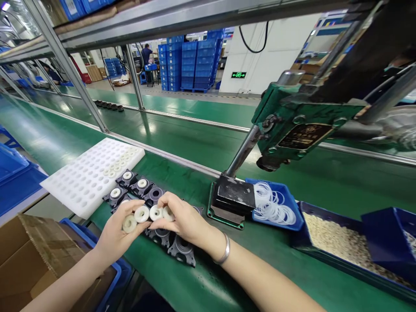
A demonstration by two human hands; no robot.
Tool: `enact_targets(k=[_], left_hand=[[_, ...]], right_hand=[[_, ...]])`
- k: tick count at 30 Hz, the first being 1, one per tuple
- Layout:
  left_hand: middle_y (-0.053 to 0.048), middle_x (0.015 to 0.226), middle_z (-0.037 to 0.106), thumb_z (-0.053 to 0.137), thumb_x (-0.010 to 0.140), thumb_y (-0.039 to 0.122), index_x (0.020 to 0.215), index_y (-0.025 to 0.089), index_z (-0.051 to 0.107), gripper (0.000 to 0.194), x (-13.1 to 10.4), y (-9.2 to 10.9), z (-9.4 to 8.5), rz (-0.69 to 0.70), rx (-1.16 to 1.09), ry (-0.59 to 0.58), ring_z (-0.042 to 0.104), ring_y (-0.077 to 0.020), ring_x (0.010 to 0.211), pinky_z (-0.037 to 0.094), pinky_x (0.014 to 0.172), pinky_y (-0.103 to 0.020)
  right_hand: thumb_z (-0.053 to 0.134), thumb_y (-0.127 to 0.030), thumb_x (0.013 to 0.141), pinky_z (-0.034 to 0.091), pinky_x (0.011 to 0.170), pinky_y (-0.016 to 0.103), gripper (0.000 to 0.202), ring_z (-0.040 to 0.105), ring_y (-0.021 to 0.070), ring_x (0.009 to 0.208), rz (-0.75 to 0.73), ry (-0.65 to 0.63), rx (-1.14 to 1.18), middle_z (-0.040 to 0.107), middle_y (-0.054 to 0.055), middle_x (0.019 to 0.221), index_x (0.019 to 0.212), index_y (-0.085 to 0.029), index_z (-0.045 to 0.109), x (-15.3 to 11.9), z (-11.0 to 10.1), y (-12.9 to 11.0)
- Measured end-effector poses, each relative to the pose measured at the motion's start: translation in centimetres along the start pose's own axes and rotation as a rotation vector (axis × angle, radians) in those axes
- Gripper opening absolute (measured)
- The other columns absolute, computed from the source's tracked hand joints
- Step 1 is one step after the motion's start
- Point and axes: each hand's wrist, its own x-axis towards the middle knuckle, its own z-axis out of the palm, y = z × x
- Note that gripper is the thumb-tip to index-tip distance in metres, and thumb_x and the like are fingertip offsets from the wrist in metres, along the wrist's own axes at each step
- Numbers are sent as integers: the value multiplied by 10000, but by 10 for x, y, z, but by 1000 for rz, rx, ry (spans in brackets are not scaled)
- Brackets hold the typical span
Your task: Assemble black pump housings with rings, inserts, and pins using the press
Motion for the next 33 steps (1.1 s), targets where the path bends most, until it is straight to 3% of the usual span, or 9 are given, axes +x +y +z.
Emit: enact_targets(k=[5, 10, 17, 21, 24, 26, 28, 30, 33], left_hand=[[-52, 1030, 762, 730, 825, 162, 1316, 296, 566, 534, -3, -13, 1, 272, 73, 55, 719, -232, 949, 561, 901, -368], [-62, 1091, 757, 670, 865, 110, 1414, 299, 449, 621, -2, -19, -3, 428, 182, 57, 726, -215, 1001, 557, 968, -365], [-73, 1075, 762, 642, 892, 188, 1361, 257, 550, 483, -1, -23, -7, 251, 170, -38, 721, -227, 990, 572, 908, -351], [-56, 1078, 759, 645, 888, 225, 1213, 286, 690, 334, 4, -19, -11, 160, 123, -77, 705, -231, 991, 566, 886, -332], [-29, 874, 746, 781, 788, 307, 1079, 262, 738, 298, 10, -19, -20, -106, -37, 35, 675, -180, 694, 554, 633, -264], [3, 727, 686, 810, 756, 361, 1081, 224, 721, 363, 15, -21, -27, -288, -183, 107, 544, -110, 471, 451, 457, -221], [22, 674, 645, 816, 745, 395, 1099, 198, 703, 420, 24, -25, -31, -376, -251, 133, 445, -75, 392, 382, 398, -209], [2, 734, 674, 840, 711, 390, 1065, 189, 712, 427, 37, -28, -28, -371, -221, 117, 459, -81, 417, 371, 396, -210], [-27, 837, 722, 865, 678, 340, 936, 196, 735, 323, 61, -31, -11, -241, -108, 47, 585, -139, 594, 415, 496, -216]], right_hand=[[639, -524, 921, 464, 657, 263, 516, 539, 150, 750, -201, -15, -197, 590, 54, 967, 1277, -214, 430, -8, 3, 2], [652, -440, 939, 496, 682, 283, 592, 553, 168, 780, -233, -21, -254, 600, 69, 993, 1401, -205, 368, -5, 3, 1], [590, -386, 987, 496, 744, 304, 319, 576, 178, 846, -138, -81, -179, 617, 68, 975, 1248, -207, 551, 1, 8, 4], [619, -418, 967, 496, 773, 299, 329, 602, 180, 866, -68, -67, -143, 655, 71, 979, 1218, -206, 598, 6, 13, 1], [633, -458, 947, 502, 807, 303, 317, 635, 194, 893, 91, 38, -109, 690, 71, 993, 1136, -204, 657, 14, 11, 2], [627, -472, 941, 501, 816, 312, 301, 653, 204, 891, 225, 162, -88, 716, 69, 985, 1039, -195, 696, 20, 6, 8], [633, -481, 921, 494, 782, 311, 307, 656, 204, 844, 336, 221, -82, 733, 61, 947, 966, -190, 719, 25, -1, 16], [644, -504, 893, 472, 712, 297, 330, 638, 192, 766, 410, 187, -90, 731, 47, 878, 930, -187, 726, 27, -7, 25], [641, -554, 866, 441, 637, 277, 394, 614, 174, 694, 495, 109, -93, 705, 32, 790, 945, -174, 703, 25, -12, 36]])
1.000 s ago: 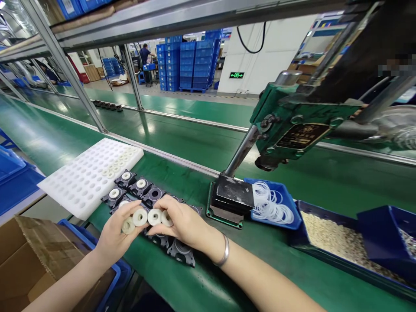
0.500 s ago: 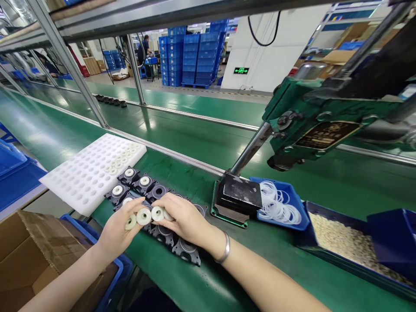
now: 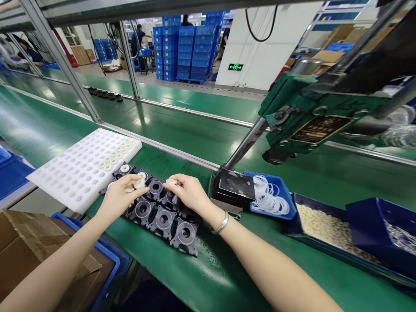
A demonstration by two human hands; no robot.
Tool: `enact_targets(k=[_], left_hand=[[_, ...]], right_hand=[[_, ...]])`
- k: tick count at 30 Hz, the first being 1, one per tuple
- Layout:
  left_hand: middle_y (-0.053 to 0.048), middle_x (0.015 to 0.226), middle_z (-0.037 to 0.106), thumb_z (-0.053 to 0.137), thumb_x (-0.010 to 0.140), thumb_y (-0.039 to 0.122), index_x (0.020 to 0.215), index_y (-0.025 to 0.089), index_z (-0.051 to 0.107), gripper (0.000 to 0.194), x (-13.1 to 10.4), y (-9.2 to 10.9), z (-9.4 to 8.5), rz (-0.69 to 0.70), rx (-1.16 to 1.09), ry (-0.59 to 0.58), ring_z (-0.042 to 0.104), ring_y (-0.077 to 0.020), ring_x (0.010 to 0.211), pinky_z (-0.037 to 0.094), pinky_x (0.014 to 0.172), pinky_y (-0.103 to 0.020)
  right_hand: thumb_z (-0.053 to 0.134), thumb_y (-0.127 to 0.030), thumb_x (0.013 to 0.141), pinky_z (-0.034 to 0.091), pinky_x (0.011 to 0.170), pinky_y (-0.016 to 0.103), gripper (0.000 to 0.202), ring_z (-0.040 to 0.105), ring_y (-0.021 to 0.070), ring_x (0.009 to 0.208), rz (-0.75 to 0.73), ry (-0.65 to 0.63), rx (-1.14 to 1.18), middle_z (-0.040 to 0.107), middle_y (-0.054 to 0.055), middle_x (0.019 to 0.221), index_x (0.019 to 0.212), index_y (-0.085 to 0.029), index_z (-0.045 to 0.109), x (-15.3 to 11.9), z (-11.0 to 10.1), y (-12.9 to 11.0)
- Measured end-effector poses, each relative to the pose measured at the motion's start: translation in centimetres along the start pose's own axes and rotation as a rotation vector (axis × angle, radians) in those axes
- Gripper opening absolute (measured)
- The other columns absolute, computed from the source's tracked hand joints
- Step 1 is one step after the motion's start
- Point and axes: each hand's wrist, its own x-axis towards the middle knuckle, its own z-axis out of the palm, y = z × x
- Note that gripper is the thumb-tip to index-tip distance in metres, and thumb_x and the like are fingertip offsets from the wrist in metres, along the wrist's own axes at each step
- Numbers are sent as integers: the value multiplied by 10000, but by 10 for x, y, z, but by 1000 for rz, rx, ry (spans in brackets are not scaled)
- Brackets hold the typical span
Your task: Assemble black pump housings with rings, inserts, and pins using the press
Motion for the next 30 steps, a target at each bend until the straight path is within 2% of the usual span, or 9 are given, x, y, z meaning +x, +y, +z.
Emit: enact_targets(k=[2, 6, 11, 15, 17, 20, 23, 27, 30], left_hand=[[-18, 818, 729, 866, 676, 295, 849, 211, 729, 236, 15, -1, 14, 89, 112, -47, 625, -175, 711, 425, 591, -225], [5, 730, 696, 859, 678, 278, 791, 234, 693, 205, 33, -5, 30, 145, 226, -95, 587, -185, 676, 360, 595, -244], [5, 820, 678, 778, 787, 343, 887, 247, 641, 195, 33, -4, 24, 231, 532, -128, 609, -203, 743, 360, 617, -265], [-12, 953, 670, 688, 882, 392, 957, 232, 585, 204, 29, -2, 23, 289, 819, -193, 643, -211, 846, 388, 624, -276], [-34, 962, 655, 664, 899, 425, 957, 215, 580, 234, 28, -2, 26, 319, 945, -204, 645, -216, 838, 374, 584, -284], [-64, 996, 646, 653, 893, 495, 1001, 199, 598, 320, 25, -1, 25, 333, 1054, -222, 649, -228, 838, 360, 554, -293], [-57, 1020, 641, 600, 929, 499, 1092, 210, 595, 332, 15, 5, 17, 295, 906, -195, 642, -217, 861, 412, 617, -289], [-8, 915, 579, 446, 1014, 431, 1185, 237, 531, 272, -12, 5, 8, 225, 477, -216, 589, -161, 785, 466, 707, -282], [-9, 930, 544, 463, 1012, 374, 1223, 251, 500, 247, -30, -5, 8, 231, 355, -265, 553, -156, 798, 463, 739, -287]], right_hand=[[653, -571, 846, 425, 594, 263, 429, 605, 165, 650, 44, -18, 4, 679, 18, 741, 975, -162, 666, -1, -2, 6], [669, -496, 857, 405, 557, 242, 356, 600, 153, 595, 84, -56, -16, 650, -16, 660, 991, -172, 609, -5, -7, 12], [631, -415, 919, 421, 557, 233, 247, 623, 148, 578, 89, -204, -2, 689, -20, 676, 1018, -197, 569, -7, -14, 8], [669, -351, 915, 376, 586, 242, 196, 648, 175, 696, -13, -187, -344, 700, 7, 793, 1041, -213, 610, -8, -14, 4], [685, -367, 914, 363, 600, 254, 250, 658, 202, 758, -70, -191, -497, 707, 26, 855, 1104, -219, 621, -8, -14, 2], [739, -487, 860, 364, 597, 269, 531, 665, 236, 783, -102, -275, -561, 710, 51, 858, 1263, -184, 574, -8, -17, -1], [731, -525, 856, 384, 590, 263, 655, 654, 210, 725, -60, -283, -442, 684, 15, 771, 1347, -155, 507, -9, -25, -5], [643, -434, 946, 430, 619, 256, 453, 632, 166, 672, -10, -151, -267, 639, -36, 701, 1288, -166, 514, -18, -35, -1], [661, -309, 937, 475, 681, 284, 400, 641, 175, 725, -26, -82, -317, 659, -10, 796, 1278, -169, 505, -31, -37, 8]])
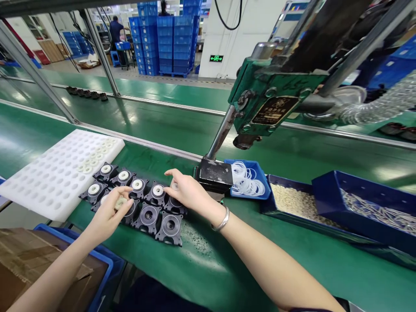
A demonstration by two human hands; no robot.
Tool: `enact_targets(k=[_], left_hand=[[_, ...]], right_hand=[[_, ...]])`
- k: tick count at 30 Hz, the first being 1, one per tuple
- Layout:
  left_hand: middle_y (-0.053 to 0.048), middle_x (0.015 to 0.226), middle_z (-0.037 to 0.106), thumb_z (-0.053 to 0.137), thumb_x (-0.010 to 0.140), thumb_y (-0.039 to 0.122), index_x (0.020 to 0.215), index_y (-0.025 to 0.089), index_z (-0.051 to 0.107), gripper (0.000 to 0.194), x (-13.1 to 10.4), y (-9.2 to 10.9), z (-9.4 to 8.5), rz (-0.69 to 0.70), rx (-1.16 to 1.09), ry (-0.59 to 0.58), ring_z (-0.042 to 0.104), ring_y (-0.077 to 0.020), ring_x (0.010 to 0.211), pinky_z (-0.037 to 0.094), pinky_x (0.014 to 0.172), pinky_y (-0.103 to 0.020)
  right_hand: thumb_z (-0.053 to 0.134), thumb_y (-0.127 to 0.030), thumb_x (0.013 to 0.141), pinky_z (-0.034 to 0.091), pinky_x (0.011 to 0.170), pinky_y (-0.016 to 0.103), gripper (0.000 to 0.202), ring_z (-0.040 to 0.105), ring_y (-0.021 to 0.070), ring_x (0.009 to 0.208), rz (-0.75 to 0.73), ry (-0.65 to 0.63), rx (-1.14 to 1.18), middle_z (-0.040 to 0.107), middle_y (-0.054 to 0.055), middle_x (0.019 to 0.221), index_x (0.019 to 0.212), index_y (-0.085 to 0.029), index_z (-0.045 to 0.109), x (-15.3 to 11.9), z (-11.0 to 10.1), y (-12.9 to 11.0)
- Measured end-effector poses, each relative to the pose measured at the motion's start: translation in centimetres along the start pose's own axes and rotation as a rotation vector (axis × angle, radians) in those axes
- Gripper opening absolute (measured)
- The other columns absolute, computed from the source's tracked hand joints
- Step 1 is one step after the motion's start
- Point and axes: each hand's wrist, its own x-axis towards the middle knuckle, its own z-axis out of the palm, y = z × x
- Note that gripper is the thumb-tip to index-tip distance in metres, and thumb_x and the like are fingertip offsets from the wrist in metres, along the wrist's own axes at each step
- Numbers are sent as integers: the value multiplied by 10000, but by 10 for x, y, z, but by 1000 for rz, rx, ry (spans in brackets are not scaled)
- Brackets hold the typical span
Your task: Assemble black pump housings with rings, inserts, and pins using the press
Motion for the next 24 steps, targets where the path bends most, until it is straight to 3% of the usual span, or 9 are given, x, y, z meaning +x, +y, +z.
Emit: enact_targets(k=[5, 10, 16, 20, 24], left_hand=[[-22, 970, 549, 530, 989, 321, 1235, 273, 486, 254, -12, -10, 12, 48, -110, 2, 563, -183, 925, 463, 846, -330], [-27, 1032, 551, 597, 954, 298, 1223, 283, 501, 286, -9, -12, 15, 72, -185, 32, 584, -190, 1003, 466, 914, -360], [-14, 951, 574, 629, 932, 322, 1207, 268, 502, 308, -3, -15, 17, -40, -390, 101, 625, -196, 980, 507, 815, -323], [-17, 972, 594, 679, 902, 276, 1231, 274, 501, 374, -4, -15, 16, 78, -221, 92, 627, -194, 962, 508, 867, -355], [-23, 990, 607, 684, 898, 203, 1335, 291, 450, 504, -7, -17, 18, 289, 2, 70, 619, -200, 975, 500, 924, -393]], right_hand=[[648, -198, 930, 539, 790, 366, 478, 655, 222, 884, -172, 60, -153, 655, 65, 1025, 1355, -208, 430, -26, 12, 13], [684, -316, 922, 570, 868, 428, 603, 643, 265, 998, -245, 64, -176, 574, 118, 1182, 1419, -221, 357, -41, 16, 18], [683, -419, 913, 543, 967, 462, 632, 580, 301, 1158, -244, 170, -173, 519, 146, 1279, 1424, -221, 367, -54, 10, 16], [631, -321, 956, 533, 969, 428, 481, 569, 264, 1147, -271, 260, -70, 530, 132, 1252, 1383, -232, 427, -67, 11, 20], [603, -208, 958, 549, 816, 373, 385, 590, 236, 1011, -294, 336, -20, 560, 125, 1167, 1325, -222, 488, -79, 20, 30]])
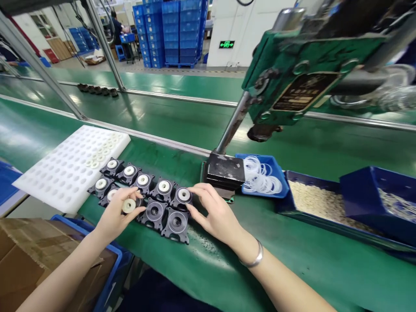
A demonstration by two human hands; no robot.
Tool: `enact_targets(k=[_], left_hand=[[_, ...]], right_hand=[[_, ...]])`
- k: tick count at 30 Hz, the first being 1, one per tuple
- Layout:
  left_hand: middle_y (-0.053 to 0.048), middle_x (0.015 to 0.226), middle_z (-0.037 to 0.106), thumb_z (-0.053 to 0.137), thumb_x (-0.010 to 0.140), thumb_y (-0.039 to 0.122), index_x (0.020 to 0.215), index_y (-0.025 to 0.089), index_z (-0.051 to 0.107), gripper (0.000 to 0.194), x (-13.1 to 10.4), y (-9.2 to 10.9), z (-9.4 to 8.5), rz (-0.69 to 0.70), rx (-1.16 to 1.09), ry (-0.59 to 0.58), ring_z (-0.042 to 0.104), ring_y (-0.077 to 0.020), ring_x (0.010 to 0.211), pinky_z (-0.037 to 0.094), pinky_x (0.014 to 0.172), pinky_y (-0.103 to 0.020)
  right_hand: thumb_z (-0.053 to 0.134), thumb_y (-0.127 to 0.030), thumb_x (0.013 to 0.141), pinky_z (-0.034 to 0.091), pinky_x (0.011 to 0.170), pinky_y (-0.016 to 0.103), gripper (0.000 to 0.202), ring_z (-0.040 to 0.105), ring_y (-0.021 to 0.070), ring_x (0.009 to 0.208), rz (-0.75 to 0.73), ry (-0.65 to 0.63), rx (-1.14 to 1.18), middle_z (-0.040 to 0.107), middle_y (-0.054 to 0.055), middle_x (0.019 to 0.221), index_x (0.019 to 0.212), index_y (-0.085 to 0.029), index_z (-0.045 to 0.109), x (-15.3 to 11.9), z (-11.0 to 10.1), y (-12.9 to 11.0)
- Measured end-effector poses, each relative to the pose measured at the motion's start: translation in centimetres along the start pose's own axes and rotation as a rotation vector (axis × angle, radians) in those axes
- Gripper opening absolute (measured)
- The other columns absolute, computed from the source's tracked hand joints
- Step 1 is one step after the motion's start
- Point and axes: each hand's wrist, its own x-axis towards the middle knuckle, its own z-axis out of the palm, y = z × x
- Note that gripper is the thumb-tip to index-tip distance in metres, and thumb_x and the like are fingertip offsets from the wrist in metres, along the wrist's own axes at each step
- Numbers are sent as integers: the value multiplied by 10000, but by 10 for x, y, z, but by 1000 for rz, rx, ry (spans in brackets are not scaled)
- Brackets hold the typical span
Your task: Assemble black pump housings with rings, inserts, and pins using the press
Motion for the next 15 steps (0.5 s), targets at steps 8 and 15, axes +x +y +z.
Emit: enact_targets(k=[8, 15], left_hand=[[-7, 979, 549, 674, 904, 209, 1337, 300, 406, 517, 6, -2, 1, -181, -62, 60, 645, -210, 1028, 490, 974, -425], [-61, 1088, 586, 597, 943, 185, 1345, 291, 428, 448, 9, 2, -2, -151, 105, -146, 622, -221, 1030, 527, 931, -409]], right_hand=[[568, -115, 942, 518, 693, 330, 296, 564, 162, 735, 10, 91, -2, 588, 82, 1021, 1219, -219, 565, -9, 10, 7], [572, -80, 933, 511, 679, 313, 270, 588, 155, 733, -8, 126, -26, 604, 83, 1008, 1168, -211, 594, -9, 13, 13]])
